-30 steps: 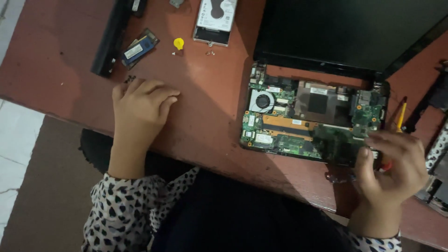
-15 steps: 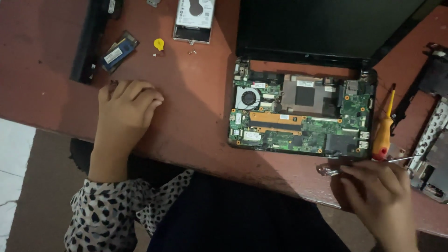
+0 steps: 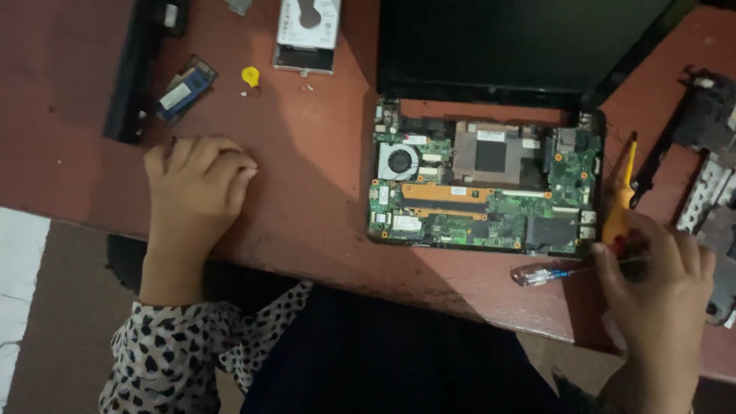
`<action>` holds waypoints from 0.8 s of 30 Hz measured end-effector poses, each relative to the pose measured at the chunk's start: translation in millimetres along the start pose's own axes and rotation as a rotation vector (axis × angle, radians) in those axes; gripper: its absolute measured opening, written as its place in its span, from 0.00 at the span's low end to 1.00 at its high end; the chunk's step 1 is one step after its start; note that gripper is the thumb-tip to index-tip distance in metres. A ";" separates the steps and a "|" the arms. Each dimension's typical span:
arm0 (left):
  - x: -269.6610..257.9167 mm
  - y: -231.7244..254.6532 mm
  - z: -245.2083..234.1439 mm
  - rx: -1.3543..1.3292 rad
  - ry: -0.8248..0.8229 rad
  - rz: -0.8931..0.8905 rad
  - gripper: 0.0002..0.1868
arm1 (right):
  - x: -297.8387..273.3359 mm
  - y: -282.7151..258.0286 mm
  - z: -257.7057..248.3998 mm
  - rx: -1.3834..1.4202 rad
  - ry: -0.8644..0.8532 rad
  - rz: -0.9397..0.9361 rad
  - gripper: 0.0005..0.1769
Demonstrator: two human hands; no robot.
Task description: A person is disassembling a laptop to access and repair internal components, using a screwdriver to remove screws and hands to disconnect cables.
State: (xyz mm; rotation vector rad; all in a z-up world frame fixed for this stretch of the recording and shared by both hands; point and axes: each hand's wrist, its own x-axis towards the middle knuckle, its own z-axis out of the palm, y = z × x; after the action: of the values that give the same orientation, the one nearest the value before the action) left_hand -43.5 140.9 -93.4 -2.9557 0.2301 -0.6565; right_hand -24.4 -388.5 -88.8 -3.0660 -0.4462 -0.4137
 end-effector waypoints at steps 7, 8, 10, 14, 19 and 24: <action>5.0 4.3 0.4 0.075 0.085 0.063 0.03 | 5.7 -9.8 11.9 0.179 0.094 0.083 0.14; 5.7 6.3 0.1 0.071 0.114 0.059 0.03 | 4.3 -8.0 17.9 0.238 0.147 0.115 0.17; 7.9 8.7 0.9 0.071 0.148 0.052 0.04 | 3.6 -8.8 26.8 0.299 0.205 0.143 0.19; 4.6 11.3 10.3 -0.113 0.191 -0.049 0.08 | 4.1 -12.1 30.8 0.254 0.345 0.160 0.11; -0.7 8.3 15.6 -0.387 0.171 -0.129 0.06 | 4.3 -0.3 48.9 0.739 0.479 0.175 0.13; 0.2 32.4 5.3 -0.594 0.329 -0.324 0.06 | -6.8 11.2 62.3 0.705 0.633 0.580 0.14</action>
State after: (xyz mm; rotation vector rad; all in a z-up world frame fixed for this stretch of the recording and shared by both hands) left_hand -45.1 109.3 -102.4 -3.4628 -0.0468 -1.3253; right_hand -11.5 -397.8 -150.5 -2.0865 0.2688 -0.8979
